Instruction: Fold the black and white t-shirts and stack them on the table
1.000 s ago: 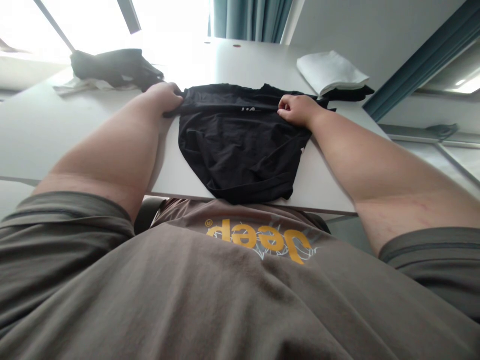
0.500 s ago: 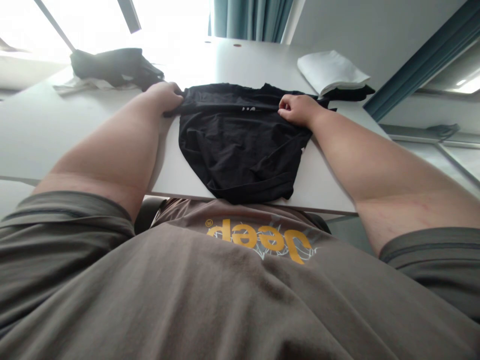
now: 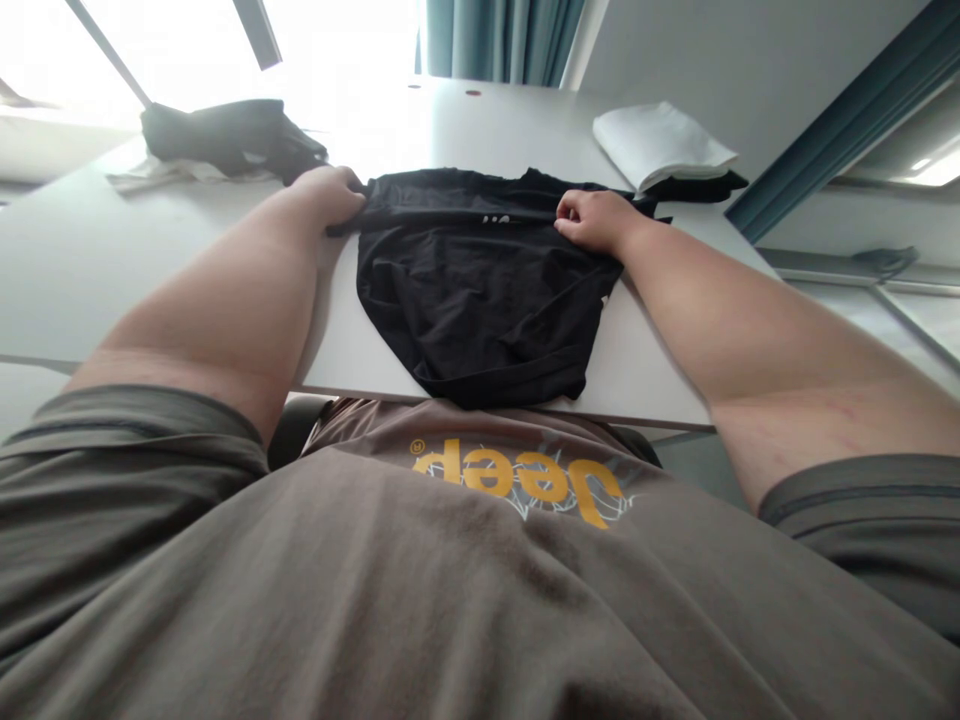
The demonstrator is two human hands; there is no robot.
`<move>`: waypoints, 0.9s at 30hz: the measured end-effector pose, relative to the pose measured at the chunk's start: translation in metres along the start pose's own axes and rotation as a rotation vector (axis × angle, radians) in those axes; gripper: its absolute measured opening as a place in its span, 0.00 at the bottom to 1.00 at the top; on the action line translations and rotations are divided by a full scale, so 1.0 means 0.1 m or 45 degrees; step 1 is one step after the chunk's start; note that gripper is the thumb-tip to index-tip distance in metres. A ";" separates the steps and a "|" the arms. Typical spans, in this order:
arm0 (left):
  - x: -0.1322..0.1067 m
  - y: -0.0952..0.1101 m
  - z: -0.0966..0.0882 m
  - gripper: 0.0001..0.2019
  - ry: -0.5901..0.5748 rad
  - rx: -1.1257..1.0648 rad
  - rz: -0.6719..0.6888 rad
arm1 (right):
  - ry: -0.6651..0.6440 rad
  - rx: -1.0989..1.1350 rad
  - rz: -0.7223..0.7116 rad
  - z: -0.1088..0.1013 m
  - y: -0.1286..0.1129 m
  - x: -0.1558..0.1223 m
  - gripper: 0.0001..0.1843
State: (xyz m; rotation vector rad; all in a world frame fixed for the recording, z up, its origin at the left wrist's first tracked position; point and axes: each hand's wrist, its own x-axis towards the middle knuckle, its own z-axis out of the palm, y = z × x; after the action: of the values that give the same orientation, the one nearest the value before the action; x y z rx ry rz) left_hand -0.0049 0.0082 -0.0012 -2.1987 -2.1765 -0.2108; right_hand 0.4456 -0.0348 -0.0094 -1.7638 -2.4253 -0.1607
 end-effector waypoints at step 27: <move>0.00 0.00 0.00 0.29 -0.006 -0.022 -0.010 | 0.023 -0.009 -0.009 0.01 0.00 0.00 0.17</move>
State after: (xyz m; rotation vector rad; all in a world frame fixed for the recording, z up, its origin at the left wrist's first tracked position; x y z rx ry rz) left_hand -0.0053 0.0087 -0.0017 -2.2022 -2.1945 -0.2258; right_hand 0.4454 -0.0343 -0.0103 -1.7493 -2.4215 -0.1858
